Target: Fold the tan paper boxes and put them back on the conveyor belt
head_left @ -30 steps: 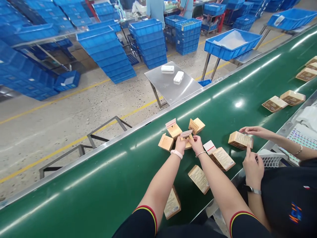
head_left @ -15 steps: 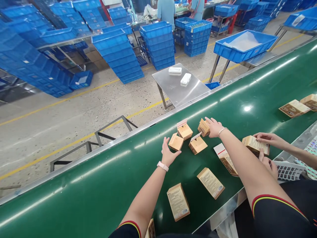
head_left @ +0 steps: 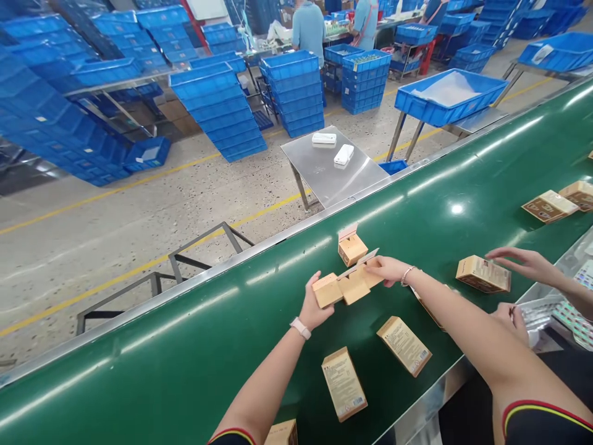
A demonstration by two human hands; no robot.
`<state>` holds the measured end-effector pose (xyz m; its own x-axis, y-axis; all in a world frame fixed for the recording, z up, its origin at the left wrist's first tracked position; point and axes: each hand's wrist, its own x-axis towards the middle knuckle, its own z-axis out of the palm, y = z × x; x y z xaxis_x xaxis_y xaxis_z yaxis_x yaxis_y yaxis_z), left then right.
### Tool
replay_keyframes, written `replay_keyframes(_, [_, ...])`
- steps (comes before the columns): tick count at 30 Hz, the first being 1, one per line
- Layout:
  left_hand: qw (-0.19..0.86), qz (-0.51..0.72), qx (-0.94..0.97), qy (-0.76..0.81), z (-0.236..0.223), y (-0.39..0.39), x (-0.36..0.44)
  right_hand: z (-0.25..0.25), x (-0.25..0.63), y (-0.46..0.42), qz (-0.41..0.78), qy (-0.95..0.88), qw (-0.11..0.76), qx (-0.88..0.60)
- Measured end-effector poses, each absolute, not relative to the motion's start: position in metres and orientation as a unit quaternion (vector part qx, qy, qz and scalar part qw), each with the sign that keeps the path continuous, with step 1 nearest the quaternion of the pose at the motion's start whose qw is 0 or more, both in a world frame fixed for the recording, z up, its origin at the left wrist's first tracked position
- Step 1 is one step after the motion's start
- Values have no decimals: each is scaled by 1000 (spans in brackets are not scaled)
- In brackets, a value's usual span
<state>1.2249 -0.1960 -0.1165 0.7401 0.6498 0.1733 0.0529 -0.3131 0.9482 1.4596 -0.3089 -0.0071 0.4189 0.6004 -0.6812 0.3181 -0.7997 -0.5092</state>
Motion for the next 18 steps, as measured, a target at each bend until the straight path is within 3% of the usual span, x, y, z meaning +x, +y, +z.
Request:
replay_keyframes(3, [489, 247, 787, 284, -107, -161, 1171, -14, 1417, -291, 536, -300, 236, -753])
replay_keyframes(6, [446, 222, 785, 369, -103, -138, 1109, -15, 1390, -276, 509, -366, 211, -750])
replay_keyframes(10, [445, 251, 739, 439, -111, -138, 1063, -8, 1413, -262, 170, -356, 229, -890])
replay_keyframes(12, [471, 262, 723, 433, -118, -143, 1057, -7, 1436, -255, 72, -298, 199, -931])
replay_keyframes(16, [508, 257, 709, 417, -130, -151, 1063, -18, 1450, -250, 147, -278, 91, -945])
replay_keyframes(18, [496, 257, 723, 407, -133, -153, 1070, -25, 1438, -254, 173, -293, 90, -936])
